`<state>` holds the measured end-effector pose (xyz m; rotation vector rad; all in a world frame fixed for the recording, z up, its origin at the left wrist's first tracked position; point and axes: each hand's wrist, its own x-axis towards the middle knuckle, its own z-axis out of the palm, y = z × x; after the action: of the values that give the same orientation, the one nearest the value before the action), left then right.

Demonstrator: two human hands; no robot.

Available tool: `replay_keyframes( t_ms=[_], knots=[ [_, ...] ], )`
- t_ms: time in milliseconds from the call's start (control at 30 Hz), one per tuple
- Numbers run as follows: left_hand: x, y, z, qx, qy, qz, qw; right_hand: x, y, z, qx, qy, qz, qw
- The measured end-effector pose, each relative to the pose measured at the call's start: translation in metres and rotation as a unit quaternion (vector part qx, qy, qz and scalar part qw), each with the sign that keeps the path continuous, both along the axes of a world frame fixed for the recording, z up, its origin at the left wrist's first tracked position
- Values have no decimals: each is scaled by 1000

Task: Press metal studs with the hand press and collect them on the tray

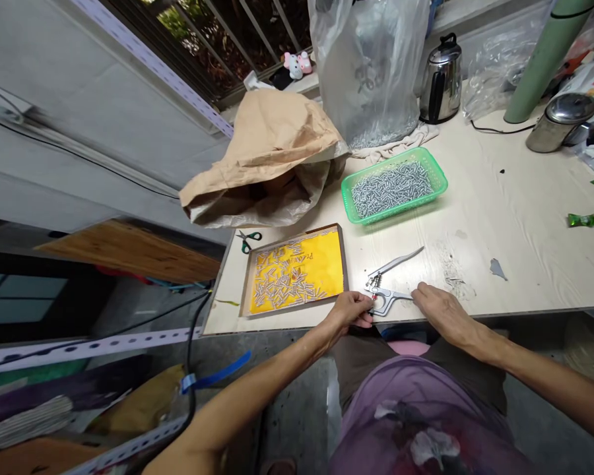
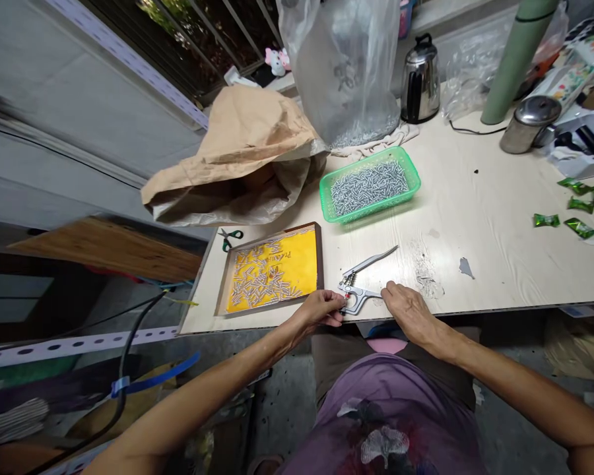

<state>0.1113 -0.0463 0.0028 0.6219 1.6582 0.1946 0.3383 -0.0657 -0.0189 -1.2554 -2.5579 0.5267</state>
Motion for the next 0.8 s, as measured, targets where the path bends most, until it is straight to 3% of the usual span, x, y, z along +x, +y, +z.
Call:
replay_keyframes(
  t_ms=[433,667,800],
  knots=[
    [-4,4,-5,-20,0,-39,999,-2,2,-8,21,-50,-8,998],
    [-3,5,-2,-17,-8,-36,999,15,44,-4,54,-66,2,996],
    [0,4,1,-19,6,-33,999,14,65,-3,48,-102,43,993]
  ],
)
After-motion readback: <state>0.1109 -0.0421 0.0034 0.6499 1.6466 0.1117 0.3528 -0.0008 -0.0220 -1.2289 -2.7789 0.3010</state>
